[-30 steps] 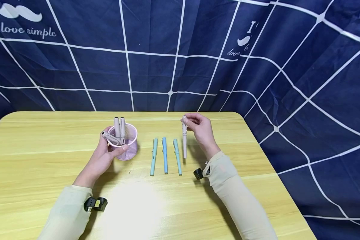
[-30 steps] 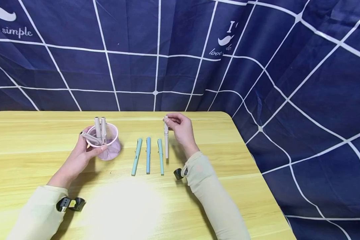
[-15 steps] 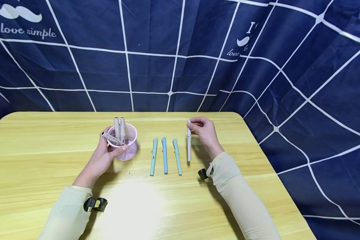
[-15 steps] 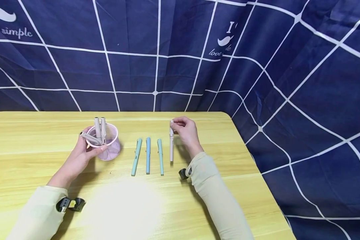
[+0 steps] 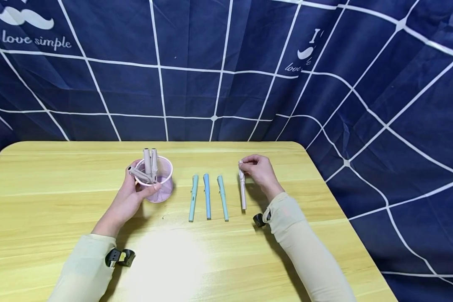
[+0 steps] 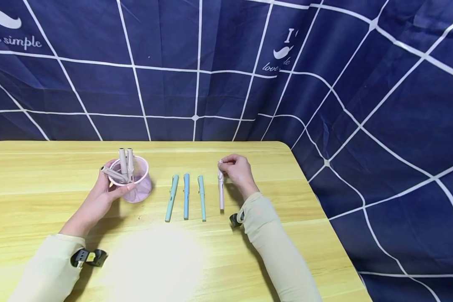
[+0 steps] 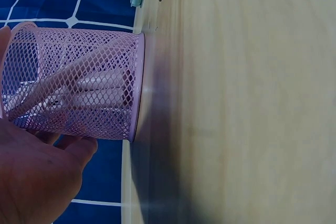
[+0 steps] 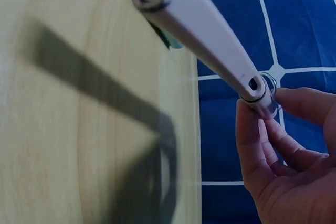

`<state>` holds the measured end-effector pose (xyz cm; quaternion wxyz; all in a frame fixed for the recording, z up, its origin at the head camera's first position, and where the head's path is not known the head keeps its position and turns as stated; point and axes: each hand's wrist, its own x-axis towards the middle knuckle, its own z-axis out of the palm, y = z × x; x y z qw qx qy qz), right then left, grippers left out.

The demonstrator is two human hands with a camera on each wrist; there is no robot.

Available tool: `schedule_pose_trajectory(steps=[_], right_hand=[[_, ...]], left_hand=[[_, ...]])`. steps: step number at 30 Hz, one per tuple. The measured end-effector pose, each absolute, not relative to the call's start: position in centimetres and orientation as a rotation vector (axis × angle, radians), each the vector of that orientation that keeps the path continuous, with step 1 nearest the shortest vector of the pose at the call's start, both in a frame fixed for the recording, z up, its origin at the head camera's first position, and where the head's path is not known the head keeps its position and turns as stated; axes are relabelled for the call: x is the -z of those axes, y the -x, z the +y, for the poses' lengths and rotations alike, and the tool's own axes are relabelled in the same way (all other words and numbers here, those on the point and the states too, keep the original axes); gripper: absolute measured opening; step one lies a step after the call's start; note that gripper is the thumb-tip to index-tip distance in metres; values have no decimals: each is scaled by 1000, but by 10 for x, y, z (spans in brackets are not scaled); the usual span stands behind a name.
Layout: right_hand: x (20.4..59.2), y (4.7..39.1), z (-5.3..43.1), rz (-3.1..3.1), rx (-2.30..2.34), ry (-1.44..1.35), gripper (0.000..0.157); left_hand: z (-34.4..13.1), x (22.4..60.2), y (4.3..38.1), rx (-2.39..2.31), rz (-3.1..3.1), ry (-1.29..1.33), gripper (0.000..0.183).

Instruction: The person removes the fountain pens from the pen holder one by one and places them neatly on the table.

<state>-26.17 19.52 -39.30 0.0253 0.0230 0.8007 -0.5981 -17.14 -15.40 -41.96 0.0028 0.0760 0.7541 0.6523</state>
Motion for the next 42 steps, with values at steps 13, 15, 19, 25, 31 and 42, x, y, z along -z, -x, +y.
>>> schedule_pose_trajectory(steps=[13,15,19,25,31,42], right_hand=[[402,263,195,2554,1573,-133,16],[403,262,193,2609,1486,-139,14],[406,262,189,2750,1249,-138,11],[409,261,183,2791,1119,-138,11],[410,261,180,2811,1045,-138,11],[414,259,178,2762,1098,-141,10]], left_hand=[[-156,419,172,-2029,2378,-244,82],[-156,420,173,-2028,2383,-249,82],[-156,420,173,-2023,2393,-252,81],[-155,420,173,-2022,2389,-248,81],[-155,420,173,-2020,2391,-251,81],[-155,419,171,-2033,2364,-224,80]])
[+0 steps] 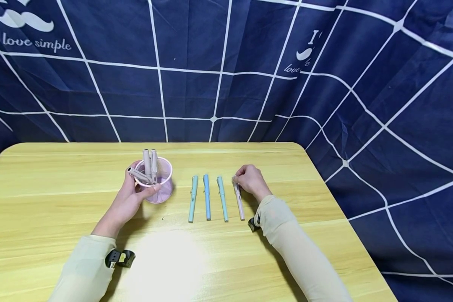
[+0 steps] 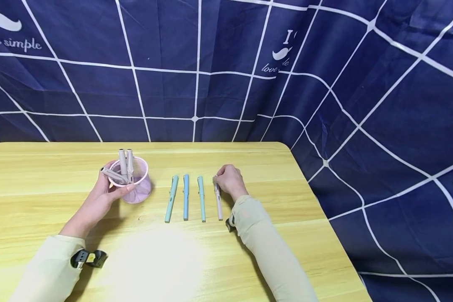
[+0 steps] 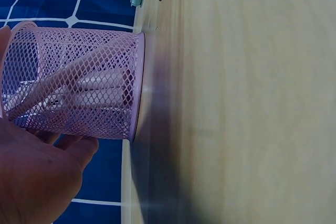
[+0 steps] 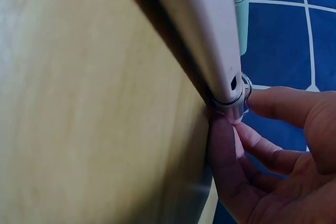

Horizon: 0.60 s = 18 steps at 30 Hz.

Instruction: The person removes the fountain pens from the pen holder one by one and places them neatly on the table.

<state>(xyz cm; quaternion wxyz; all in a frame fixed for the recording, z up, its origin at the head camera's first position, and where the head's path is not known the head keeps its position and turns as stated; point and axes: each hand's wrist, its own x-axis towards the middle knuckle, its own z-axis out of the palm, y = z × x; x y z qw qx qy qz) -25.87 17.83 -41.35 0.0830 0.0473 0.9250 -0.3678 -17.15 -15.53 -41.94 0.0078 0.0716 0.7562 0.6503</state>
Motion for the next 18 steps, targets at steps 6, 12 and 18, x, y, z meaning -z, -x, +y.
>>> schedule_pose_trajectory(steps=[6,12,18], right_hand=[[415,259,179,2766,1096,-135,9],[416,260,180,2780,1062,-129,10],[416,259,181,2760,1077,-96,11]], left_hand=[[-154,420,171,-2041,2363,-231,79],[-154,420,172,-2025,2376,-231,78],[-154,419,170,-2031,2370,-222,80]])
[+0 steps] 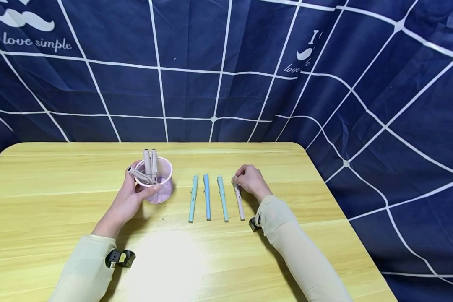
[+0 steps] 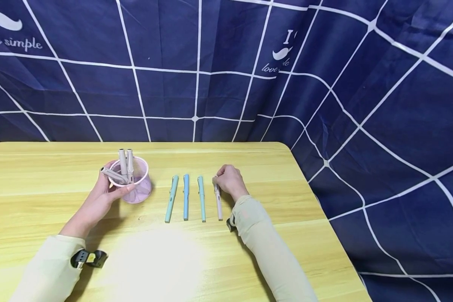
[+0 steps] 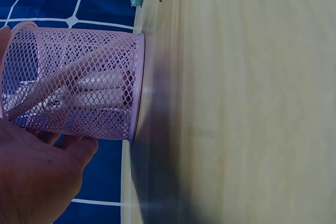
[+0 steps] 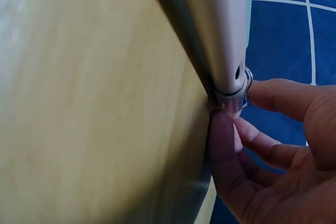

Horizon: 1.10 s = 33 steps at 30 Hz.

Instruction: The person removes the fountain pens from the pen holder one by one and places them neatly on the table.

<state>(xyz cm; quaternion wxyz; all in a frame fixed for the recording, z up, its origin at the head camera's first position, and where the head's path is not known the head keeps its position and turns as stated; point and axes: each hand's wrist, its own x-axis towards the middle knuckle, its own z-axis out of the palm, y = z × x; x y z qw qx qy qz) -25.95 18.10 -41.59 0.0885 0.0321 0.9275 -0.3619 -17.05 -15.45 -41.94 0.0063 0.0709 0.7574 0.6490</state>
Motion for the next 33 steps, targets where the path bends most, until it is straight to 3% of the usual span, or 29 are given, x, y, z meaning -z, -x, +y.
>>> schedule_pose_trajectory(steps=[19,33], right_hand=[[391,256,166,2958,1041,55,22],[367,235,96,2866,1370,817,13]], left_hand=[[-155,418,172,-2034,2362,-219,80],[-155,420,173,-2035,2378,-246,81]])
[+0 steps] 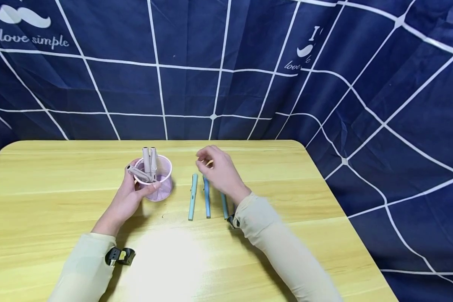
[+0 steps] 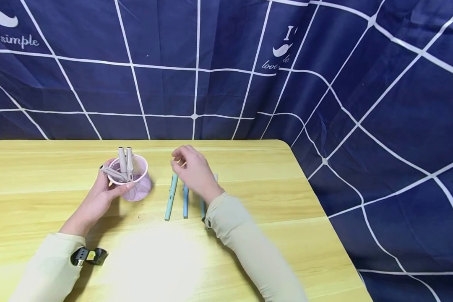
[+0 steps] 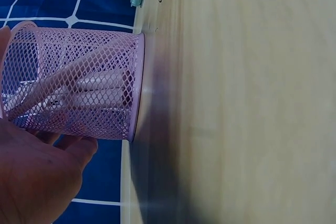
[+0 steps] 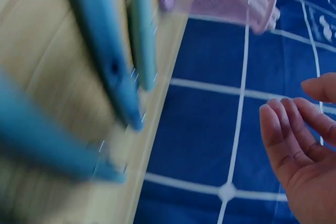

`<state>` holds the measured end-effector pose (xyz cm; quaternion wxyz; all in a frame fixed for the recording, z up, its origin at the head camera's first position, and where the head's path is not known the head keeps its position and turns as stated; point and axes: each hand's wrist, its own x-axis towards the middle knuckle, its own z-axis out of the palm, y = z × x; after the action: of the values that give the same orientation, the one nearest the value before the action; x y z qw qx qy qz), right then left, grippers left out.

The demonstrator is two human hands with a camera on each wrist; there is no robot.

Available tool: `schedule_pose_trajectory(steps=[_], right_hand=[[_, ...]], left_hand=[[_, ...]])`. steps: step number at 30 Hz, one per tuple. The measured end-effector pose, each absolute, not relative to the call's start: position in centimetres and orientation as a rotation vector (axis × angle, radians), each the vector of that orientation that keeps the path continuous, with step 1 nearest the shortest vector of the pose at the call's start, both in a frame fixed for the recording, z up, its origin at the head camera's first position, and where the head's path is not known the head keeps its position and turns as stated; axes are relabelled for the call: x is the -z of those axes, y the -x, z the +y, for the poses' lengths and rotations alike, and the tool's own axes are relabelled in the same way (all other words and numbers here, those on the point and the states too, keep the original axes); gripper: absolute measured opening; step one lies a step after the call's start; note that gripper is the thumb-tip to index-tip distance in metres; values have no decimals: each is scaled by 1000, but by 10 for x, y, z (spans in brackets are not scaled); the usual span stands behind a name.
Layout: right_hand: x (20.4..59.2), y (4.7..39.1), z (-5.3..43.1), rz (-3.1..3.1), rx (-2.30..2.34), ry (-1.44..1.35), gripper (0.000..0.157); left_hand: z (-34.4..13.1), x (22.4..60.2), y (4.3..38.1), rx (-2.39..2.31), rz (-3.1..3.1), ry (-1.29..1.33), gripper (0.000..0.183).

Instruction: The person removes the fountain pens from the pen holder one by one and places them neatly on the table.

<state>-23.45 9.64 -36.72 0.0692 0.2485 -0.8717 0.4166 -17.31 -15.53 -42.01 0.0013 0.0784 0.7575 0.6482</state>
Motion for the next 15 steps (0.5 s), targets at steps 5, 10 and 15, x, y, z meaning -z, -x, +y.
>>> schedule_pose_trajectory(steps=[5,10,15], right_hand=[[364,228,66,-2604,-1270,-938,14],[365,223,38,-2576,-1242,-1055,15],[364,217,20,-2596,-1203,-1076,18]], left_hand=[[-156,420,172,-2055,2370,-244,80],[-155,420,172,-2084,2350,-263,78],[-154,420,170,-2076,2330,-257,76]])
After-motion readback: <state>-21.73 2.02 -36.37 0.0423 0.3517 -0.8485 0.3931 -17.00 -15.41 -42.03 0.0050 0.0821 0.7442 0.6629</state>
